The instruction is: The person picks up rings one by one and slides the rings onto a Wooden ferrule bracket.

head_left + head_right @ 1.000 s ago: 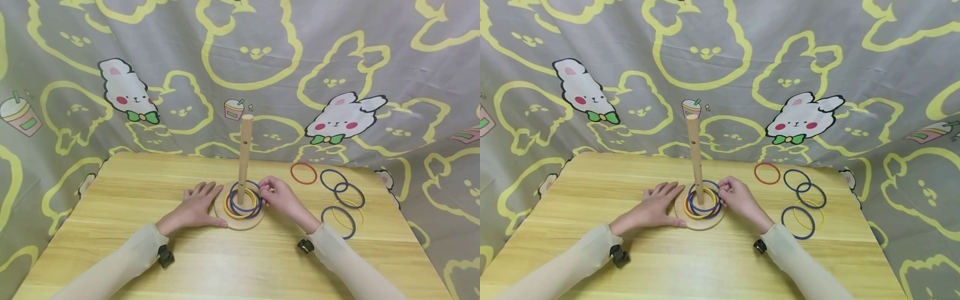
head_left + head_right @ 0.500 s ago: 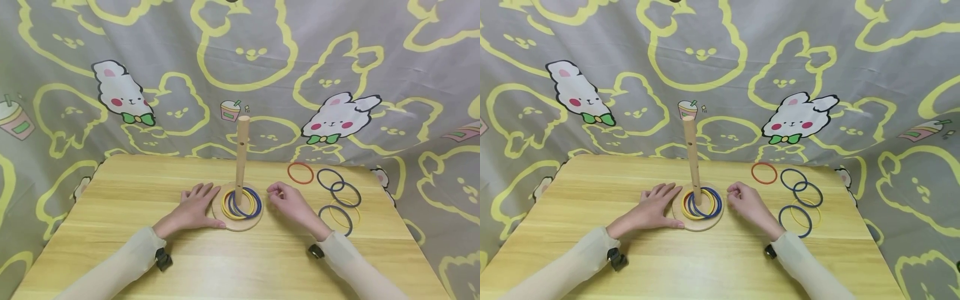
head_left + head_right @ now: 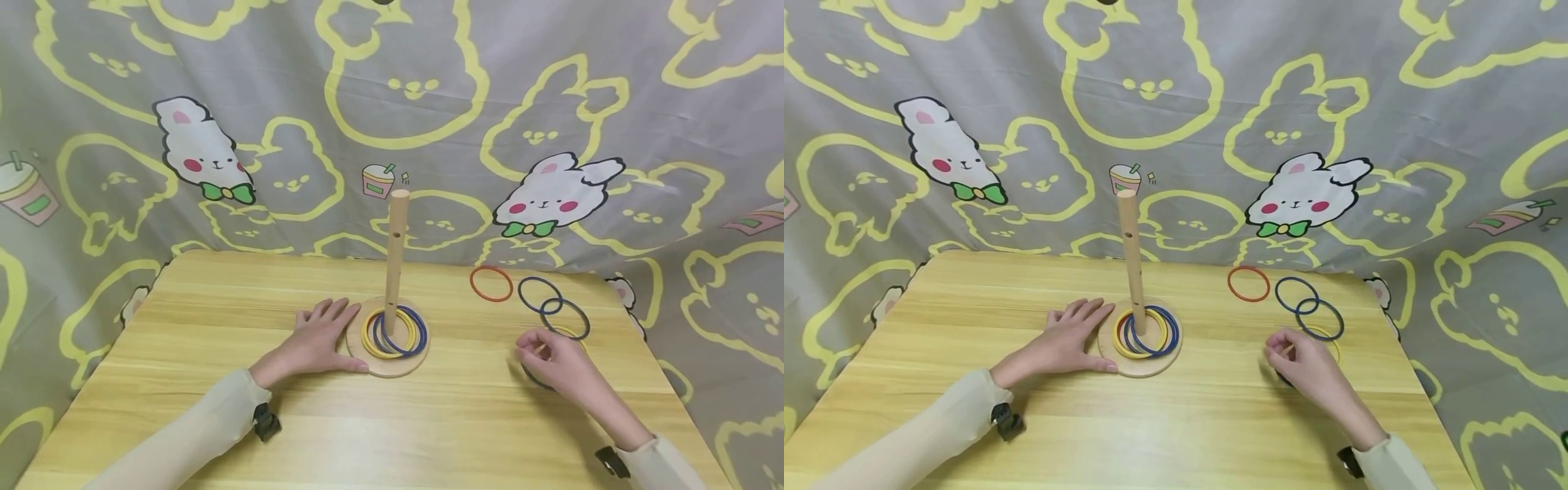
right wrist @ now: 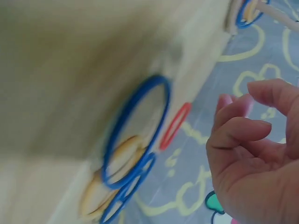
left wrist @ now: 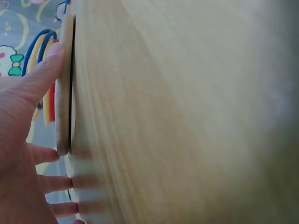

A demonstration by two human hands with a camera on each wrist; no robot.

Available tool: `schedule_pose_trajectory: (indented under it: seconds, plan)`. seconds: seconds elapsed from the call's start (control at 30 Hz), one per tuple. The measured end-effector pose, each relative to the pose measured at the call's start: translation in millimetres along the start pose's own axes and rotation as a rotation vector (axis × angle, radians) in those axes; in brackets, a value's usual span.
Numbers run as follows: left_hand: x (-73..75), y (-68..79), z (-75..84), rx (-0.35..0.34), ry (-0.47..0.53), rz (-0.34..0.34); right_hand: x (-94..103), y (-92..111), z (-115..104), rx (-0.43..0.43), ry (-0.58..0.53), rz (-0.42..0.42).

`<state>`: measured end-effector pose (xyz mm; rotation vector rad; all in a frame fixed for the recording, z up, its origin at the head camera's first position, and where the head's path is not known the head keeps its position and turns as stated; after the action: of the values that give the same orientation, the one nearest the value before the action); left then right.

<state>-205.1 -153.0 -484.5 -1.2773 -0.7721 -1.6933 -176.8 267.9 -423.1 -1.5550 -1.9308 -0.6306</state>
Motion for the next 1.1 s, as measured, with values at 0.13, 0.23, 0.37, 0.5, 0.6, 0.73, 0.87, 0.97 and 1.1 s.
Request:
schedule_pose_trajectory:
  seconds: [0.13, 0.23, 0.37, 0.5, 0.6, 0.73, 0.87, 0.97, 1.1]
  plan:
    - [-2.6, -0.2, 0.2, -0.005, -0.003, 0.017, 0.2, 10, 19, -0.055, 0.033, -0.049]
    - [-0.3, 1.8, 5.1, -0.009, -0.003, 0.002, -1.6, 14, 28, -0.077, 0.124, -0.081]
    - [3.4, 2.4, 11.3, -0.011, -0.014, -0.016, -4.6, 15, 31, -0.066, 0.214, -0.114]
    - [9.9, 2.6, 12.9, -0.006, -0.024, -0.025, -13.4, 15, 26, -0.030, 0.243, -0.148]
    - [8.4, 2.5, 8.6, 0.003, -0.019, -0.028, -20.1, 17, 16, 0.014, 0.251, -0.156]
    - [-0.3, -1.2, 2.2, 0.001, -0.008, -0.009, -22.9, 24, -4, 0.062, 0.201, -0.133]
    - [-0.3, -1.6, 2.2, 0.002, -0.004, -0.007, -21.4, 32, -34, 0.148, 0.141, -0.079]
    - [0.1, -0.4, 2.8, 0.005, -0.001, -0.003, -18.4, 39, -58, 0.255, 0.081, -0.021]
    - [1.9, 1.4, 4.8, 0.000, -0.011, -0.001, -13.2, 45, -86, 0.404, -0.045, 0.035]
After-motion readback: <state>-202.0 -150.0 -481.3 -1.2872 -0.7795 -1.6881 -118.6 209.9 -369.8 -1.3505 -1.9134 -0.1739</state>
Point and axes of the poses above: each hand's wrist, its own y-axis away from the middle knuckle, its own x-axis out of the back of the hand, z = x × y, the point moved 6 cm from there along -y, towards the middle knuckle, and after that the axes turned 10 degrees about -y, right-handed, at the moved point
